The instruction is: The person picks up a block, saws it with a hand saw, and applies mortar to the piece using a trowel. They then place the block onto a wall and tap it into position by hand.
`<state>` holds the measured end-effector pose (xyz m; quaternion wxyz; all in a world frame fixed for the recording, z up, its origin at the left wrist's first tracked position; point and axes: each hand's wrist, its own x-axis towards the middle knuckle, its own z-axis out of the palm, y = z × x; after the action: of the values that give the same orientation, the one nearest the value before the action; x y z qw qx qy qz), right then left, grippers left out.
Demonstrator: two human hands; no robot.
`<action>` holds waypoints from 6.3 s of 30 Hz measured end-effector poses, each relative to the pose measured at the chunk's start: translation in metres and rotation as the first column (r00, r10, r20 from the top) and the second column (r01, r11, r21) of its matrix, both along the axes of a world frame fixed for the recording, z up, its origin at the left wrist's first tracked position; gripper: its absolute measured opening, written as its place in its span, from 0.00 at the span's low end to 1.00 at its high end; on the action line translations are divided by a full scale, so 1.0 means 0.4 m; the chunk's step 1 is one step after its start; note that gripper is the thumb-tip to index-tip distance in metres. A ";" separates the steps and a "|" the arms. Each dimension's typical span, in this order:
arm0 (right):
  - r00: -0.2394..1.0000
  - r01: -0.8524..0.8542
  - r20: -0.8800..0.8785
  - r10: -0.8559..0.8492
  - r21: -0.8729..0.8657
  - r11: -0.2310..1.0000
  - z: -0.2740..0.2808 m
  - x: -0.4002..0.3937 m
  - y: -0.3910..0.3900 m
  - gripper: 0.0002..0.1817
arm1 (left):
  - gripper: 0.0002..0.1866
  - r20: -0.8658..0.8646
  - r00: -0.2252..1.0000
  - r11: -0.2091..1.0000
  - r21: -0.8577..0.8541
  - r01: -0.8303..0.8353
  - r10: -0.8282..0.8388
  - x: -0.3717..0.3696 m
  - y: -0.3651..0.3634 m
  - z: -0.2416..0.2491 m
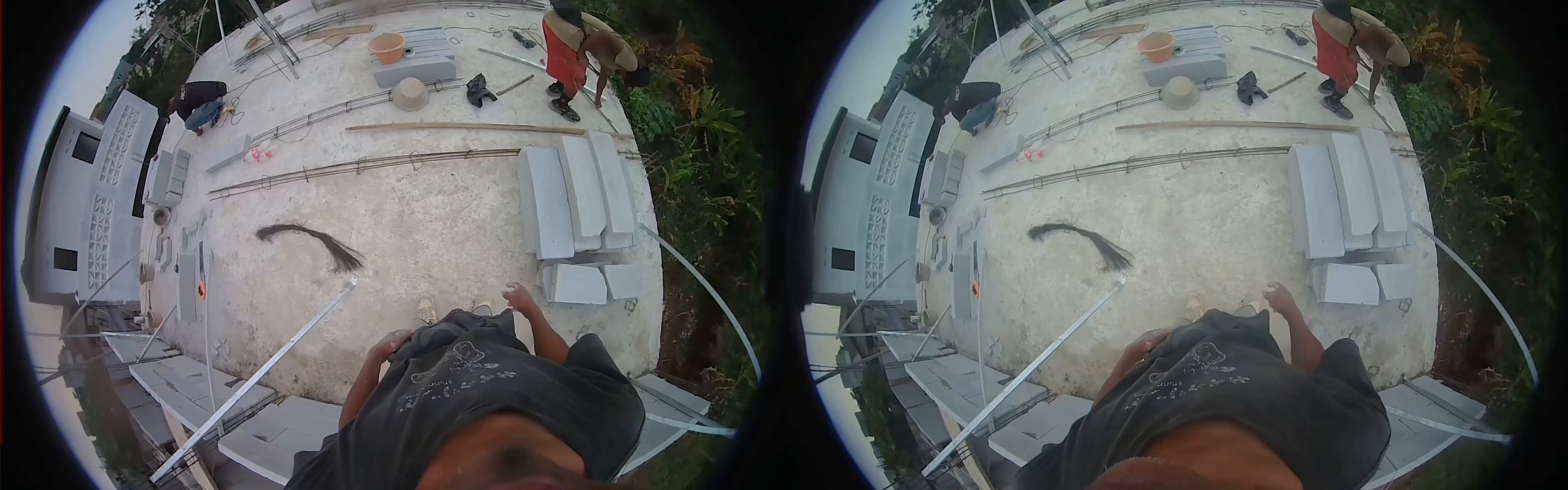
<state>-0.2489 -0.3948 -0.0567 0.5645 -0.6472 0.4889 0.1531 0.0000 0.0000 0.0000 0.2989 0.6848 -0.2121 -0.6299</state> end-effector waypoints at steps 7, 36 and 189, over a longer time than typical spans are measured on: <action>0.966 0.135 -0.219 -0.137 -0.025 0.991 -0.040 -0.178 0.221 0.36 | 0.32 0.190 0.909 0.872 -0.263 0.412 -0.372 0.065 0.131 -0.234; 0.759 0.642 -0.127 -0.639 -0.019 0.767 -0.107 -0.996 0.169 0.32 | 0.48 0.226 0.614 0.647 0.394 0.653 -0.757 -0.473 -0.699 -0.136; -0.450 0.755 -0.649 -0.614 0.091 -0.650 -1.133 -1.987 -0.454 0.55 | 0.43 0.457 0.494 0.570 0.035 0.821 -0.740 -2.181 -2.240 -1.283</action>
<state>-1.0438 -0.5763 -0.5101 0.5218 0.3552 0.7535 -0.1836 -0.8724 -0.8961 -0.5133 -0.0107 0.6001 -0.6172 -0.5088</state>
